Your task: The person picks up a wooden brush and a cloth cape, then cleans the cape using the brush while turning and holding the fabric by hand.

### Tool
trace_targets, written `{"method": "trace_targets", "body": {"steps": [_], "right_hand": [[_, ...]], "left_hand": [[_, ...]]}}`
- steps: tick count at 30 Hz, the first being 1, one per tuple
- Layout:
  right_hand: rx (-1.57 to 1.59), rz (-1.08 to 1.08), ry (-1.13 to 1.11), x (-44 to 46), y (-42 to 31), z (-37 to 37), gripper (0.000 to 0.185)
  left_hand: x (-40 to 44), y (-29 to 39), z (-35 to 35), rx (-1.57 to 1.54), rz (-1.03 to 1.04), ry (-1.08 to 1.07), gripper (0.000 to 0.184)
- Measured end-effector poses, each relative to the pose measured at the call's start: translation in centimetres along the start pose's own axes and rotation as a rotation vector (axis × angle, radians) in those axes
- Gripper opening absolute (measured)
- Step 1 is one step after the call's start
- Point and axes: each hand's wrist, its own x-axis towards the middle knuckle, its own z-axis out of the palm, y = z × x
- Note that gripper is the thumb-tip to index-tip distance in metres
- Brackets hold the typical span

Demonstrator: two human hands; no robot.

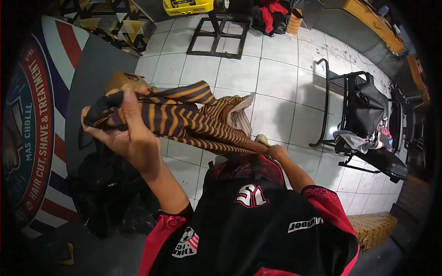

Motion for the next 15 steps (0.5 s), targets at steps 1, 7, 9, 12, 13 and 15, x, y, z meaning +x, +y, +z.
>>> {"method": "trace_targets", "body": {"steps": [1, 7, 9, 12, 13, 15], "right_hand": [[-0.023, -0.076, 0.104, 2.2, 2.9, 3.1, 0.032], [0.784, -0.297, 0.497, -0.9, 0.0, -5.9, 0.051], [1.242, -0.538, 0.25, -7.3, -5.2, -13.0, 0.046], [1.116, -0.928, 0.32, -11.7, -10.8, -16.7, 0.042], [0.887, -0.981, 0.446, -12.3, -11.6, -16.7, 0.034], [0.774, -0.934, 0.224, -10.6, -12.7, -15.0, 0.033]], "left_hand": [[0.5, 0.0, -0.7, 0.067, 0.019, -0.07, 0.03], [-0.2, -2.1, -1.9, 0.884, -0.128, -0.478, 0.032], [-0.7, -2.2, -1.5, 0.921, -0.27, -0.542, 0.034], [-0.8, -2.5, -1.2, 0.68, -0.354, -0.565, 0.036], [-0.6, -2.4, -1.0, 0.569, -0.31, -0.506, 0.037], [0.0, -3.0, -1.4, 0.408, -0.228, -0.388, 0.036]]}}
